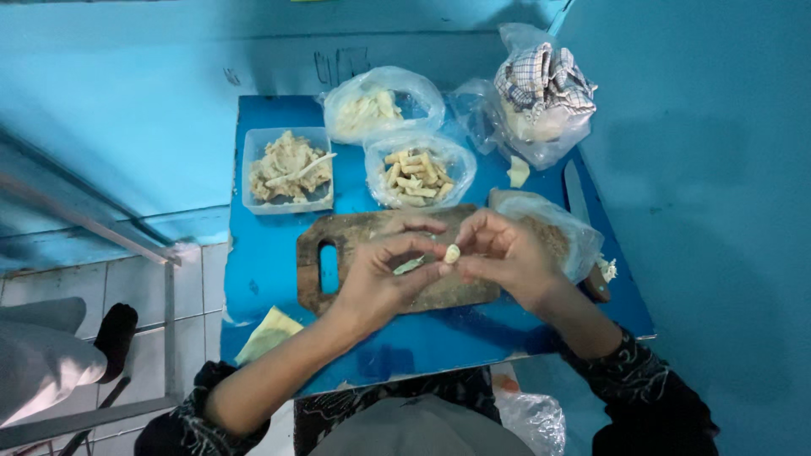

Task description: The person sits at a small blue table and fills square pastry wrappers with filling taken from a plastic container, folds the wrappers closed by hand on a wooden cutting board, and places the finished folded pastries into a plastic bag with other completed ones. They repeat this cycle continuously, occasionally repositioning the wrapper or reaching for more filling.

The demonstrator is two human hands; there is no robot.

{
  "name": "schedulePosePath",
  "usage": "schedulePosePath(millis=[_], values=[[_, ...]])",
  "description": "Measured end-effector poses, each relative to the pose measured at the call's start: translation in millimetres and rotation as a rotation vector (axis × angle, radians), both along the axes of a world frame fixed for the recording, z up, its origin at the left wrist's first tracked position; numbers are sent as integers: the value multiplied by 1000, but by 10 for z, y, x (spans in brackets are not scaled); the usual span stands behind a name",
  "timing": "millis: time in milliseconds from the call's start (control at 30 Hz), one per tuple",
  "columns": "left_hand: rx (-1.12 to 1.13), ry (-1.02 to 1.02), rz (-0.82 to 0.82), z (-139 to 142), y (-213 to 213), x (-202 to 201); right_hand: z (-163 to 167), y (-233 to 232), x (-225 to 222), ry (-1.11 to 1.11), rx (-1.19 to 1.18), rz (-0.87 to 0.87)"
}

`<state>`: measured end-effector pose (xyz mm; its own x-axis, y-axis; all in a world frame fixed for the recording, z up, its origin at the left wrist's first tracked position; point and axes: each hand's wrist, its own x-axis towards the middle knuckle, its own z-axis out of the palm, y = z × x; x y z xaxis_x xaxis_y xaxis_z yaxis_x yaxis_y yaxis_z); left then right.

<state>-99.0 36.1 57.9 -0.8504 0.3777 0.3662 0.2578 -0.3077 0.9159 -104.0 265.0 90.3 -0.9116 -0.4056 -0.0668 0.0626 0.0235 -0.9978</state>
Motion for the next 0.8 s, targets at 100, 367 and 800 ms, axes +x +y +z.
schedulePosePath(millis=[100, 367, 800], values=[[-40, -62, -10, -49, 32, -27, -35, 22, 61, 204, 144, -44], [-515, 238, 285, 47, -176, -485, -324, 342, 354, 837, 396, -598], [-1433, 883, 460, -150, 287, -1711, -1529, 1036, 673, 868, 49, -1403]])
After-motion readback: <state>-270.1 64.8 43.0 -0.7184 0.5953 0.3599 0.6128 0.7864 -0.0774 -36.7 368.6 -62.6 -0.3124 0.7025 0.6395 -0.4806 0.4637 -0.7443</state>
